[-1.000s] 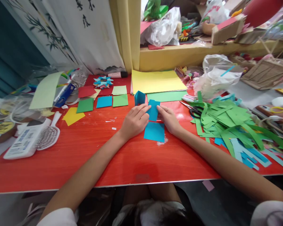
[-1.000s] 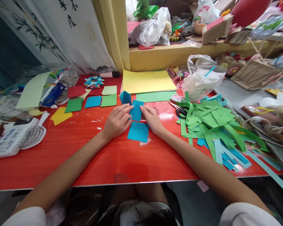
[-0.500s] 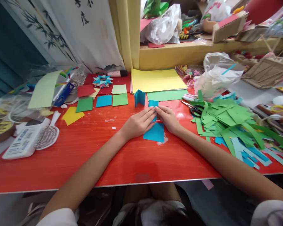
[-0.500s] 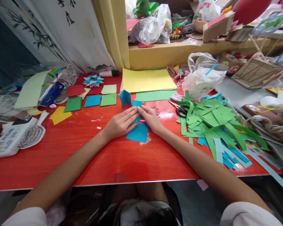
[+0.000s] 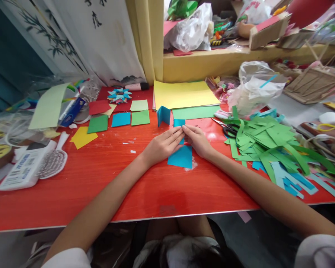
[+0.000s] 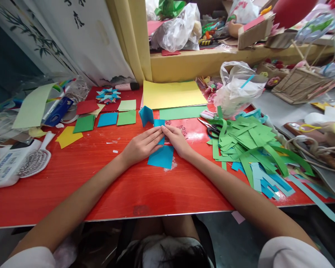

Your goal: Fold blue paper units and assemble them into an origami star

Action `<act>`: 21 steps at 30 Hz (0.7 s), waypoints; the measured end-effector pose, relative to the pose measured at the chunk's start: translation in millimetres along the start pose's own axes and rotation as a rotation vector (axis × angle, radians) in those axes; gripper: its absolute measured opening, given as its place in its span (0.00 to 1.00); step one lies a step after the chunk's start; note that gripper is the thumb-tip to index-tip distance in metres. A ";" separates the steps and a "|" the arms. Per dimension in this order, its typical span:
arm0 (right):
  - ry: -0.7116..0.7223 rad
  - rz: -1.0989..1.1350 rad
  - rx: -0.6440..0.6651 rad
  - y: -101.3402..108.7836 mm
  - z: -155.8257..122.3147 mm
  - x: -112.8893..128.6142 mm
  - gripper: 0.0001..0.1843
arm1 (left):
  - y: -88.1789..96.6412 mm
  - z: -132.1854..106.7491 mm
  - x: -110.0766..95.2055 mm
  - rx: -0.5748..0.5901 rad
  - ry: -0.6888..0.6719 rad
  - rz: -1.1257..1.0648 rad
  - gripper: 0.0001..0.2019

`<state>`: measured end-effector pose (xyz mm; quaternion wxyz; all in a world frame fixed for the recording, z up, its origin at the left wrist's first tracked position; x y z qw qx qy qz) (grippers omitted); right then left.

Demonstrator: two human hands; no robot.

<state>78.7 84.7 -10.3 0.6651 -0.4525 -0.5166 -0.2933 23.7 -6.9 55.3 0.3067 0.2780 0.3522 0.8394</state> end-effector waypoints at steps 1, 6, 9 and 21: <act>-0.004 0.011 -0.001 0.0 0.0 -0.2 0.17 | 0.0 0.2 -0.7 -0.001 -0.007 0.011 0.23; -0.010 0.035 -0.003 -1.0 -0.2 0.3 0.16 | 0.3 0.5 -2.5 -0.004 -0.027 0.053 0.22; -0.021 0.013 -0.020 0.4 -0.4 -0.4 0.16 | -2.3 0.3 -0.8 0.016 -0.013 0.021 0.22; 0.106 -0.345 -0.065 4.1 -4.4 19.0 0.18 | 12.5 0.3 22.0 -0.115 0.301 -0.329 0.12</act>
Point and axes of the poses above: each hand's wrist, its own z-axis towards the middle knuckle, its own y-axis out of the back of the hand, x = y × z, the point moved 10 cm from there along z, towards the middle knuckle, and after that the axes turned 5 degrees about z, right-handed, at the moved point
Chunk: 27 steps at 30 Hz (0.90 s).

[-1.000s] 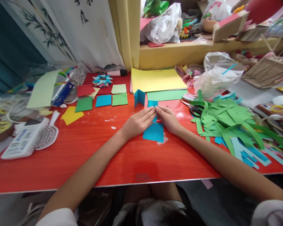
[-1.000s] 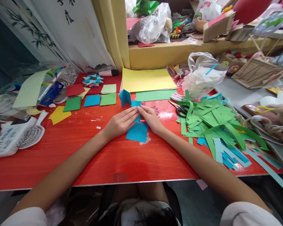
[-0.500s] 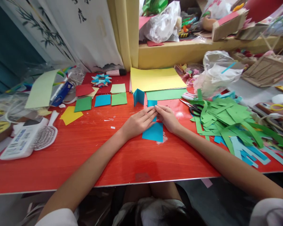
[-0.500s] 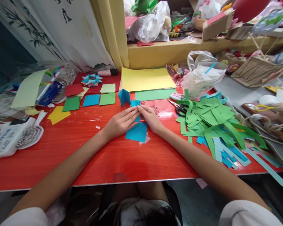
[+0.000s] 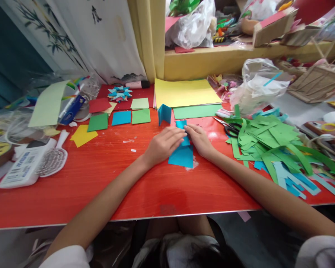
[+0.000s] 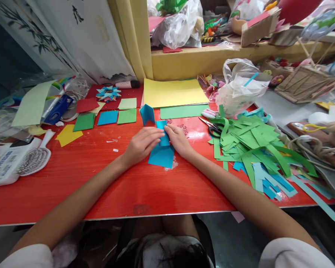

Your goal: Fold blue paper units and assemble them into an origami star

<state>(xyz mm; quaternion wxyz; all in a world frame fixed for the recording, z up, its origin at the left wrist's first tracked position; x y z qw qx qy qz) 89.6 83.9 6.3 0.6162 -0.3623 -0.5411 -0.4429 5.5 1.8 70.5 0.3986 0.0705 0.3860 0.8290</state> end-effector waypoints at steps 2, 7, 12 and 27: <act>-0.012 -0.025 0.060 -7.1 -2.1 1.0 0.18 | 8.3 -4.9 31.5 -0.122 0.329 -0.105 0.12; -0.014 -0.016 0.154 -20.0 -6.2 5.2 0.18 | -16.4 -23.9 69.2 -0.115 0.759 -0.473 0.10; -0.057 0.067 0.247 -30.3 -8.5 2.5 0.18 | -23.9 -31.0 75.3 -0.156 0.871 -0.711 0.12; 0.036 0.253 0.038 -7.2 3.1 4.5 0.15 | -23.5 -35.9 83.4 -0.238 0.921 -0.822 0.09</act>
Point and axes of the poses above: each hand's wrist, its own z-axis towards the middle knuckle, its own y-axis out of the back of the hand, x = y × z, the point moved 10 cm from there along z, towards the middle knuckle, and after that the axes turned 5 degrees about z, right-handed, at the moved point
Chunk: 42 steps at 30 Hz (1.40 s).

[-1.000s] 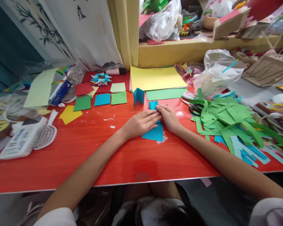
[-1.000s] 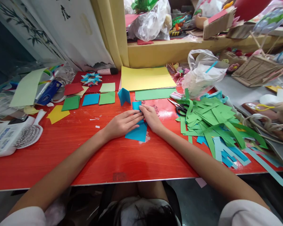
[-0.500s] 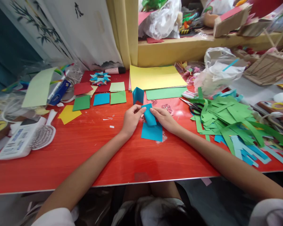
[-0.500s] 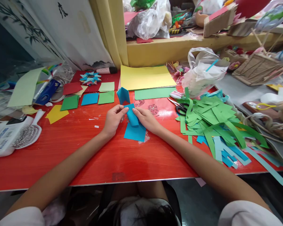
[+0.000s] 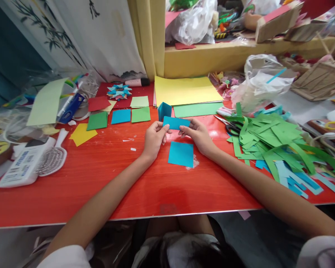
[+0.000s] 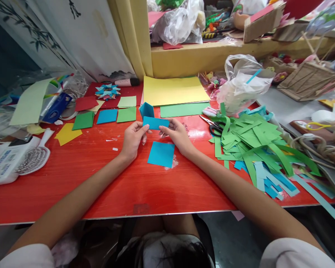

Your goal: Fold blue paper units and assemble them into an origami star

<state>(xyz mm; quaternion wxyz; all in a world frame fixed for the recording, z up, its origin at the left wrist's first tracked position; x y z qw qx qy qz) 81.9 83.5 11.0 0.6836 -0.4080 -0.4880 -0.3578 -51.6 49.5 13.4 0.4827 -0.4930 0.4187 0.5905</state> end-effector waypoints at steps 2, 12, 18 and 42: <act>0.028 0.016 -0.033 5.2 1.5 2.3 0.12 | -3.9 -0.9 0.5 0.041 0.005 0.025 0.09; 0.041 -0.041 -0.066 10.2 1.2 5.2 0.08 | -9.3 -1.8 5.3 0.096 0.024 0.123 0.09; 0.060 -0.026 -0.079 13.5 1.2 5.5 0.06 | -14.3 -0.2 10.2 0.146 0.042 0.191 0.09; 0.026 -0.110 -0.004 3.4 -0.3 3.1 0.09 | -8.1 2.3 14.0 0.062 0.054 0.110 0.11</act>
Point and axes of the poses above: each hand's wrist, its own z-axis towards the middle knuckle, its own y-axis out of the back of the hand, x = y × z, the point moved 10 cm from there along z, towards the middle knuckle, and after that the axes turned 5 degrees about z, right-handed, at the moved point
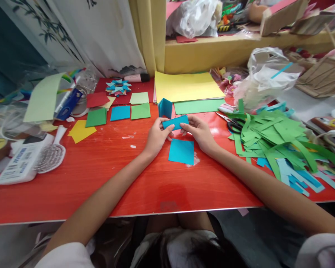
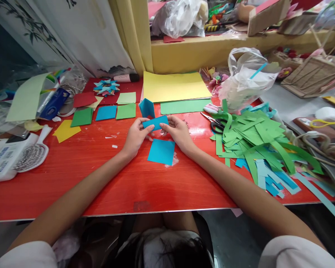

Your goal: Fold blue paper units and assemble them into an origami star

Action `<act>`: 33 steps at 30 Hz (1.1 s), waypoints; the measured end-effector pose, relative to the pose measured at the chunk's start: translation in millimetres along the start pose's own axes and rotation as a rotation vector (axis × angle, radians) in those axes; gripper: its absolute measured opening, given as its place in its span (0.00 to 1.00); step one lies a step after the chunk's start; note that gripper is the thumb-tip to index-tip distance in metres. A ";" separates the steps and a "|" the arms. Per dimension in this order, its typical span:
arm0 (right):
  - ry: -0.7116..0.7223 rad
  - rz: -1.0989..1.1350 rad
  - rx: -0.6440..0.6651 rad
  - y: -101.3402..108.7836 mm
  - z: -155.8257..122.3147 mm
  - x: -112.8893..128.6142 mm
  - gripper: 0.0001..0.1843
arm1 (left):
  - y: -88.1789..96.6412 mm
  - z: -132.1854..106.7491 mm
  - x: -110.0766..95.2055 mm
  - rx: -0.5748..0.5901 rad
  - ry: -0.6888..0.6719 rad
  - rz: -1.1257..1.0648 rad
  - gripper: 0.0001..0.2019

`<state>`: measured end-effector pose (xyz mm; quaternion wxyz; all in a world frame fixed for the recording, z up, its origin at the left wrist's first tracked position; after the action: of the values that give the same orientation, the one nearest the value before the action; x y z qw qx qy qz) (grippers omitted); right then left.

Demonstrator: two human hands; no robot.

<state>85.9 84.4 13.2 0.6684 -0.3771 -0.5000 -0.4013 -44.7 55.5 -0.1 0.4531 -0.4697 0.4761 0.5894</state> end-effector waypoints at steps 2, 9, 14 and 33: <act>-0.002 -0.007 0.000 0.3 0.2 -0.7 0.10 | -1.1 0.2 0.4 0.008 0.000 -0.001 0.11; -0.006 0.002 -0.007 0.3 -0.1 -2.1 0.10 | -4.2 -0.5 -0.6 0.035 0.001 0.024 0.11; -0.004 -0.037 -0.009 0.6 -1.1 -1.0 0.09 | -4.9 -0.8 0.9 0.045 0.011 0.045 0.11; -0.017 0.137 -0.050 5.3 2.1 -3.2 0.14 | -8.3 0.1 1.2 0.085 -0.002 0.029 0.09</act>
<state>89.3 88.9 10.0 0.6804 -0.4305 -0.4685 -0.3637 -36.8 56.9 -2.5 0.4644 -0.4425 0.5073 0.5755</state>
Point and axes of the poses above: each hand's wrist, its own z-axis towards the middle knuckle, its own y-axis out of the back of the hand, x = y × z, the point moved 10 cm from there along z, towards the middle knuckle, and after that the axes turned 5 degrees about z, right-handed, at the moved point
